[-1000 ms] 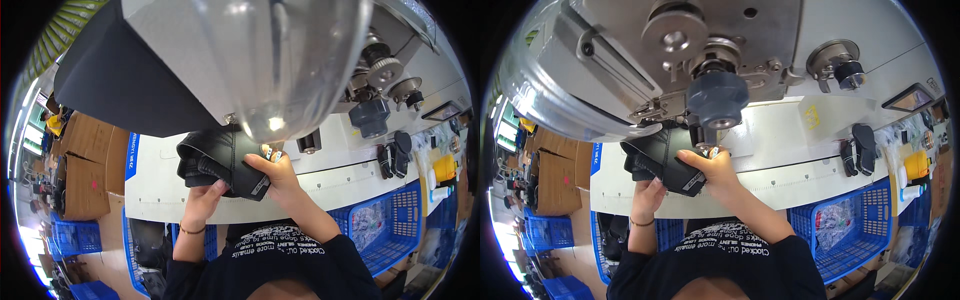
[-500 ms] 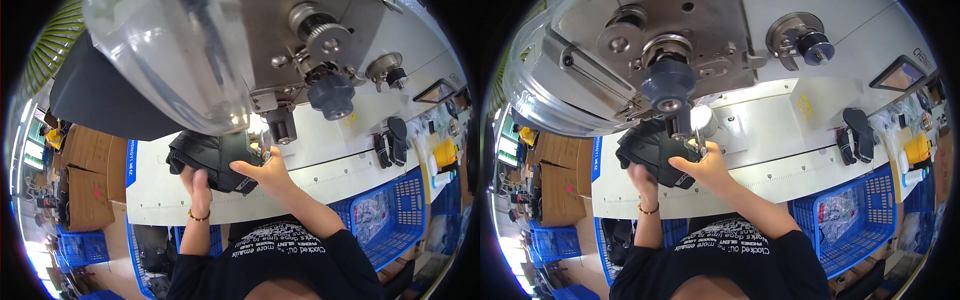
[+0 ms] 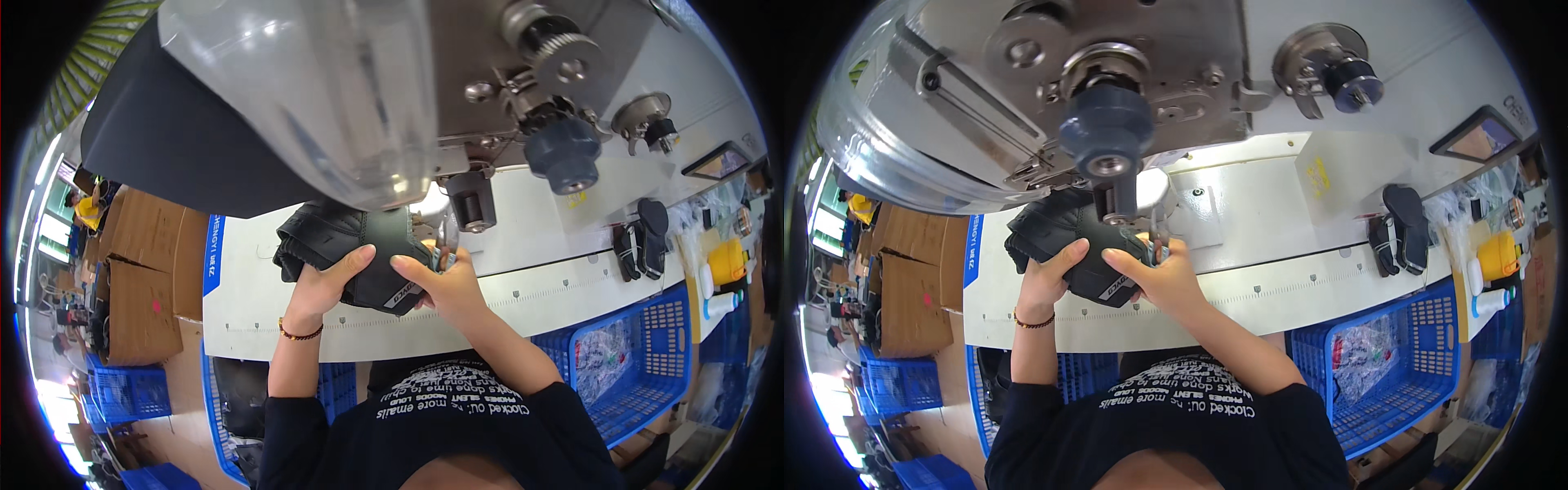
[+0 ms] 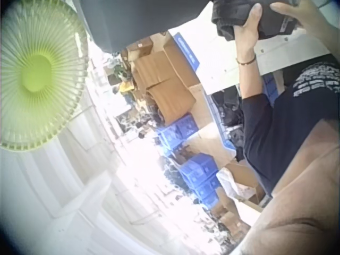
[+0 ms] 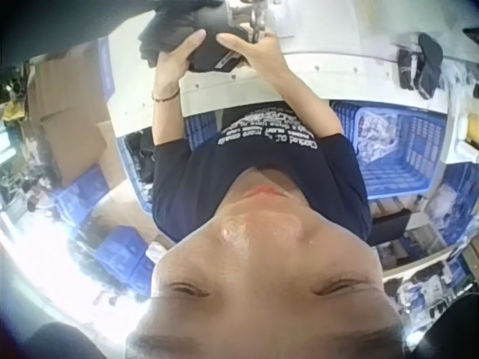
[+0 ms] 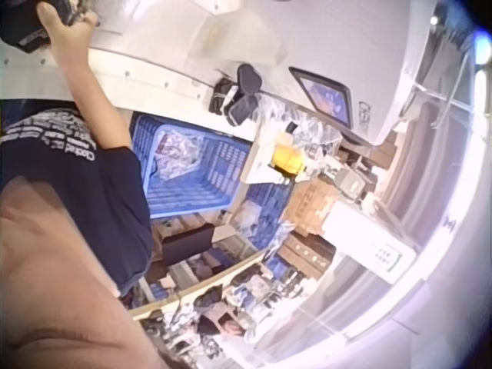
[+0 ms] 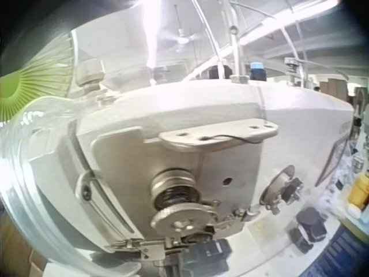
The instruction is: The person stitches shoe components together using a sewing machine and trims excess thread using thread snips.
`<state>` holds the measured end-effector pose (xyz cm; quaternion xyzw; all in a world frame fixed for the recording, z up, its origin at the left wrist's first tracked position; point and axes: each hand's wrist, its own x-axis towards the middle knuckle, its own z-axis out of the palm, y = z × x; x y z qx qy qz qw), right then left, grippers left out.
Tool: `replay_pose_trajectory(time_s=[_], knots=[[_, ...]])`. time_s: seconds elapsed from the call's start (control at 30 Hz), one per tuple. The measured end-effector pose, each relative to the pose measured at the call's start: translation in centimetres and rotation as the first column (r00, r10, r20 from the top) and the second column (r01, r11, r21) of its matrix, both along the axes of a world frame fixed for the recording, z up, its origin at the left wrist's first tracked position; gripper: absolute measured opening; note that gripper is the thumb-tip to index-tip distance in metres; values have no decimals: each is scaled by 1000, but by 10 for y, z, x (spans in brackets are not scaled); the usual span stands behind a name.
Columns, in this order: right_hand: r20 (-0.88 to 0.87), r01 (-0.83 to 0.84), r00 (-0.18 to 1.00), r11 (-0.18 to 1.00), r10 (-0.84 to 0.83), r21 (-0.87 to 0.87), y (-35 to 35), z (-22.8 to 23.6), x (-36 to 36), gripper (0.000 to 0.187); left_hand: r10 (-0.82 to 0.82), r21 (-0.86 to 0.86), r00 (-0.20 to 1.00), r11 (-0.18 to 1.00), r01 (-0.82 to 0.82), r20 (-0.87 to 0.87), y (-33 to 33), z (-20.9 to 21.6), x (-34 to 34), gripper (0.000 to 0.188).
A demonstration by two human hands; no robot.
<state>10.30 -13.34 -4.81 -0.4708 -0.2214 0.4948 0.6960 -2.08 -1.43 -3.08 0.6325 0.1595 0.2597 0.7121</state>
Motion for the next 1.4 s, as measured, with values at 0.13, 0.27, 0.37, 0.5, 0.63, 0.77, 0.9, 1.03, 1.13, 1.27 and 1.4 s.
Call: replay_pose_trajectory(time_s=[0.13,0.27,0.37,0.5,0.63,0.77,0.9,1.03,1.13,1.27,1.4], knots=[[-13,-48,999,999,48,15,-10,3,2,17,28,-99,997,995,-22,65,-12,0,4,23],[133,26,991,999,-29,30,-11,3,-1,21,99,31,994,994,-100,49,-14,-2,2,21],[110,30,993,998,-36,57,-12,2,0,18,87,96,996,991,-89,22,-15,-2,3,20],[92,44,995,998,-48,55,-14,2,3,18,162,119,986,980,-157,-33,-24,0,3,16],[100,57,993,996,-64,70,-12,0,6,16,201,136,980,971,-197,-13,-24,-1,4,18],[99,46,994,996,-53,73,-11,3,9,14,169,207,985,965,-161,-23,-19,-1,6,22],[93,64,993,996,-70,67,-7,2,10,13,160,213,987,964,-156,2,-13,-3,9,21],[92,86,991,992,-94,93,-1,2,10,11,173,177,985,970,-167,-15,-3,-9,10,18],[69,77,994,996,-79,34,1,3,12,10,204,140,979,969,-202,-2,0,-12,13,15],[86,81,993,996,-79,-29,4,3,14,9,233,159,972,961,-228,-15,8,-19,14,15],[92,97,991,995,-96,-4,1,-2,17,9,150,246,985,961,-124,-86,13,-14,10,18]])
